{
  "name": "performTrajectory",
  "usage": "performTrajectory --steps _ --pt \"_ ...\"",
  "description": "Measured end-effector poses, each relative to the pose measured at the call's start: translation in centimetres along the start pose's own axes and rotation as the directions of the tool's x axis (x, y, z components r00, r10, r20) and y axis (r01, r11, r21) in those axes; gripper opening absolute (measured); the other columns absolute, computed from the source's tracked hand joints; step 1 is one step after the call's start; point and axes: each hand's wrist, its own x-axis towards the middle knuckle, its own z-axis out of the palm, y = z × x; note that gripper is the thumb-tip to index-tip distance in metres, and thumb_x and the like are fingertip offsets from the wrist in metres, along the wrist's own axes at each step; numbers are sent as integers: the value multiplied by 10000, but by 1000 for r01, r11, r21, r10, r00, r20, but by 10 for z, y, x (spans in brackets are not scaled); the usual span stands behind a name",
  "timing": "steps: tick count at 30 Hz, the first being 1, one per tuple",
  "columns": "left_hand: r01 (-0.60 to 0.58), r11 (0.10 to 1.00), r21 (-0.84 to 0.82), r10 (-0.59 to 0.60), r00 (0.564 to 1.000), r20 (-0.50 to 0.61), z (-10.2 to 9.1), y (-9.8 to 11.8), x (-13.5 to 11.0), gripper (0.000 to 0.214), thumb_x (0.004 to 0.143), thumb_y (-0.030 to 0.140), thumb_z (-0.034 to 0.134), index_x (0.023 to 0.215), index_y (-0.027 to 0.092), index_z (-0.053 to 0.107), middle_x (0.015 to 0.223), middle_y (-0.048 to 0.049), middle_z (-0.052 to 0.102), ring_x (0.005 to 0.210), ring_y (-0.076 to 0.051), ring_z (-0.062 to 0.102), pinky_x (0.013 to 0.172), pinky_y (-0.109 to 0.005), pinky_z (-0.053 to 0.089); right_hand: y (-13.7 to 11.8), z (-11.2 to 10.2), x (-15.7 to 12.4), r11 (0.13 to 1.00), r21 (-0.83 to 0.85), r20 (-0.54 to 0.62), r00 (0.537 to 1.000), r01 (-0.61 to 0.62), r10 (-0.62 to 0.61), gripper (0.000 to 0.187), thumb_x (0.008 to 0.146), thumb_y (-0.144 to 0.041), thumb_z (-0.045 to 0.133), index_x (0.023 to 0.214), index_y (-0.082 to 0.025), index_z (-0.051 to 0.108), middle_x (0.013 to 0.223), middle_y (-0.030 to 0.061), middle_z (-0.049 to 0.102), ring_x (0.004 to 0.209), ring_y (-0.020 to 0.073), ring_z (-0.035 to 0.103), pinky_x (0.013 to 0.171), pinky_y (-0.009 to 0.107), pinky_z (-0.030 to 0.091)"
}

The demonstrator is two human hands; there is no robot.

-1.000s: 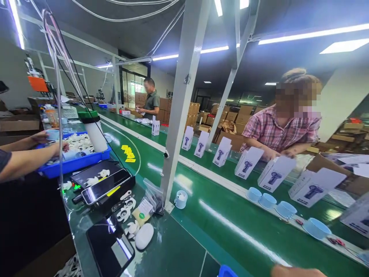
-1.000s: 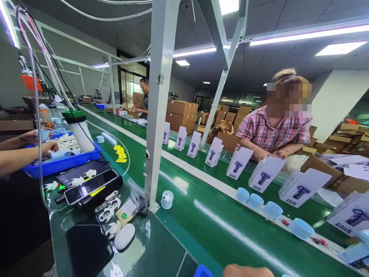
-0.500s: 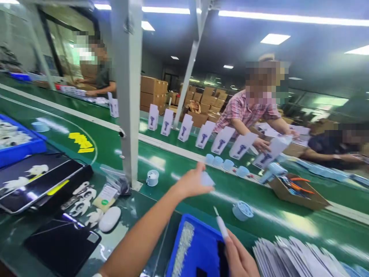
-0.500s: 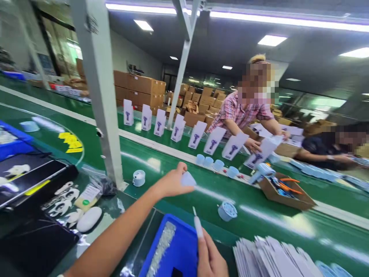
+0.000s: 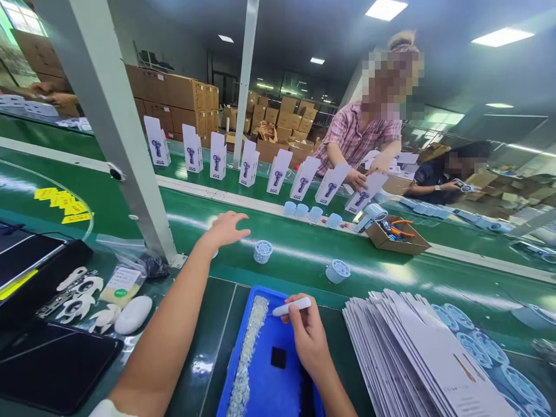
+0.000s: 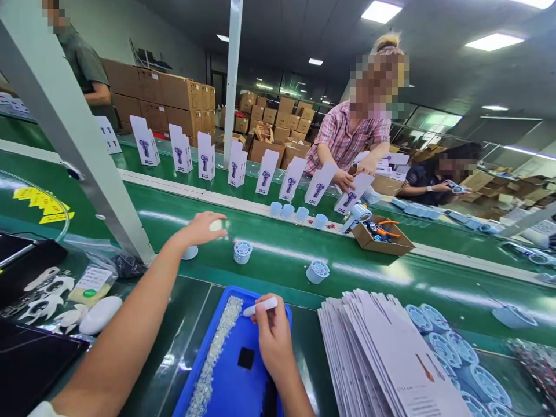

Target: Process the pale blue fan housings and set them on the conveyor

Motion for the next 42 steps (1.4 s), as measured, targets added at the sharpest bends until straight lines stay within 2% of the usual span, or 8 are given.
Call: performTrajectory --steps 4,9,18,23,29,33,36,42 --pt "191 979 78 -198 975 98 -14 -38 -4 759 725 489 619 1411 216 447 1445 -201 390 1322 -433 349 1016 -509 363 0 1 1 1000 -6 37 999 -10 11 254 924 -455 577 939 -202 582 841 28 633 667 167 641 620 304 552" --pt "240 966 92 -256 933 253 -17 -62 -8 829 650 502 655 1404 217 461 1456 -207 409 1231 -396 489 932 -442 446 -3 1 1 999 -42 40 999 -10 12 243 942 -451 543 934 -210 572 841 23 619 668 164 630 615 295 544" --pt "206 979 13 -197 918 345 -7 -54 -4 846 531 541 723 1312 264 551 1386 -174 502 997 -353 630 730 -364 510 -10 -9 -9 966 -252 87 995 63 -42 213 927 -410 558 863 -208 575 734 2 589 621 157 556 594 264 463" --pt "224 973 -57 -198 934 297 5 -53 3 703 440 373 771 1115 216 652 1262 -164 594 918 -363 646 675 -359 508 -11 -19 -15 952 -300 78 996 68 -47 189 943 -387 546 910 -205 585 773 12 602 659 160 569 610 257 469" --pt "167 935 -314 -116 978 175 -7 -36 -3 598 542 339 743 1104 194 597 1044 -114 657 790 -297 658 637 -348 515 -5 -20 -19 964 -260 22 998 62 -59 194 989 -390 469 966 -207 531 862 17 604 674 139 582 639 256 504" --pt "32 839 -543 -27 1000 16 -22 -18 -15 584 703 441 693 1198 213 482 1165 -112 586 806 -230 667 714 -340 541 -6 -19 -20 963 -264 34 998 62 -55 190 989 -379 475 948 -205 539 813 4 602 648 133 571 629 246 488" --pt "-56 759 -648 13 997 -72 -30 -2 -25 531 780 464 661 1201 237 429 1109 -74 599 825 -208 676 762 -342 543 -7 -18 -19 960 -271 58 997 72 -58 194 989 -374 470 937 -202 544 788 5 599 645 139 573 623 247 483" --pt "-182 363 -914 -16 979 -201 -40 27 -39 583 695 294 807 1052 248 348 892 -18 656 820 -218 669 709 -352 565 -4 -18 -21 948 -298 149 987 110 -68 171 963 -367 514 915 -210 563 764 -5 582 646 141 568 613 233 466"
